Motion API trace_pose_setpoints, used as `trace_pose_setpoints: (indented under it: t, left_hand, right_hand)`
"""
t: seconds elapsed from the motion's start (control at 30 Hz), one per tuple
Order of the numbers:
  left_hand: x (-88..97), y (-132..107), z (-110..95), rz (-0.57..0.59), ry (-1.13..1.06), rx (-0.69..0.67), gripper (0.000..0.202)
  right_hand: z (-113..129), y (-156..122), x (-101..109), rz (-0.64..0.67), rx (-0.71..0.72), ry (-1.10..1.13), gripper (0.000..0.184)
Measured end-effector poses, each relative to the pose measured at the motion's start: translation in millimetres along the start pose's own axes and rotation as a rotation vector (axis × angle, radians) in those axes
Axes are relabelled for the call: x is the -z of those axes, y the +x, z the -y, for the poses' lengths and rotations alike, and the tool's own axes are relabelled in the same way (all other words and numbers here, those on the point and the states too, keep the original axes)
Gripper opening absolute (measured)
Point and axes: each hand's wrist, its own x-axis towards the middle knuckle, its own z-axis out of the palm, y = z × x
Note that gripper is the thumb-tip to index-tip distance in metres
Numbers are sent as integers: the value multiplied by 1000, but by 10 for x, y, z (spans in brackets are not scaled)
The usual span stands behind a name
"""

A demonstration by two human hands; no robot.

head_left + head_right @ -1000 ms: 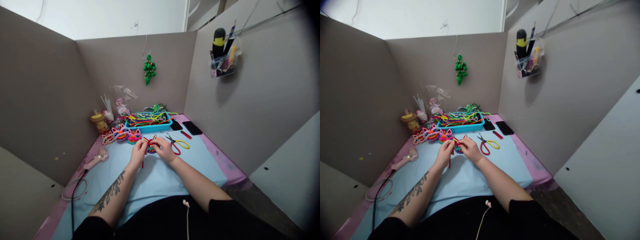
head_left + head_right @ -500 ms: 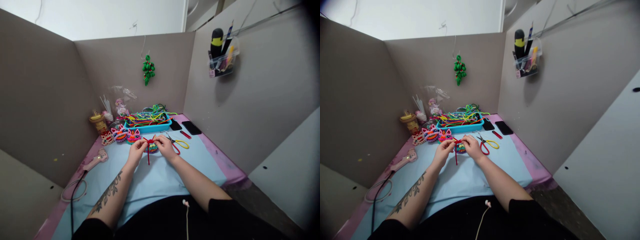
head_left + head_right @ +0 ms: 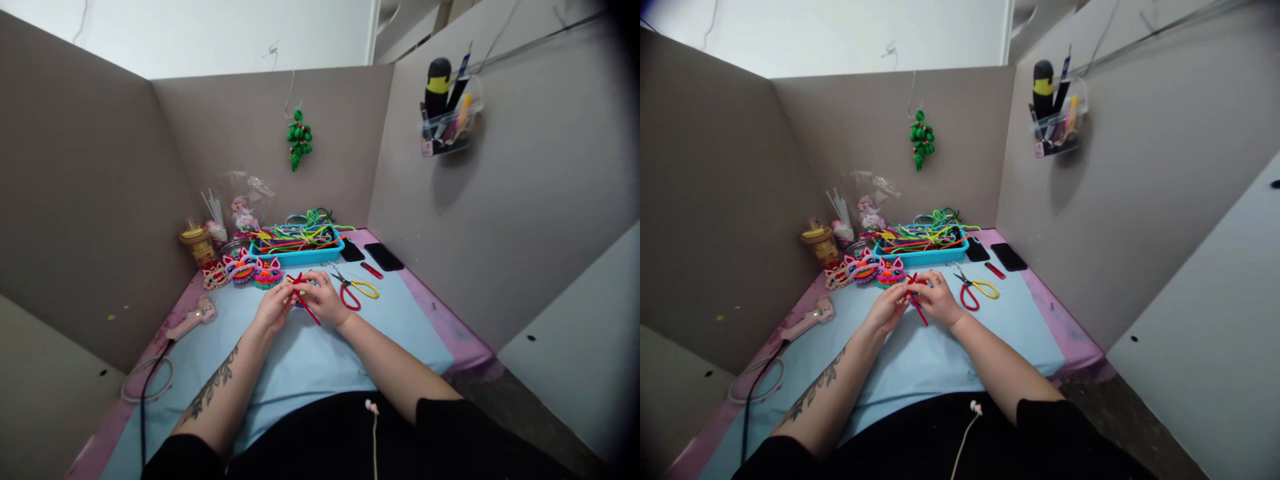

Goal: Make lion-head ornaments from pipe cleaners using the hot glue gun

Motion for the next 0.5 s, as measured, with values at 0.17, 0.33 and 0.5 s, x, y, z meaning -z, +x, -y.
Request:
trace_pose_setpoints:
  t: [0.17,0.33,0.5]
  left_hand:
    - [4,7,30,21,-3,28,15]
    - [2,17,48,8,-54,50,15]
    - [-78,-14,88,43,-55,65,20]
  right_hand:
    - [8,-1,-1,-37,-11,-33,21]
    - [10,-4,-17,-43,-44,39,25]
    - [81,6,-61,-119,-273,213,20]
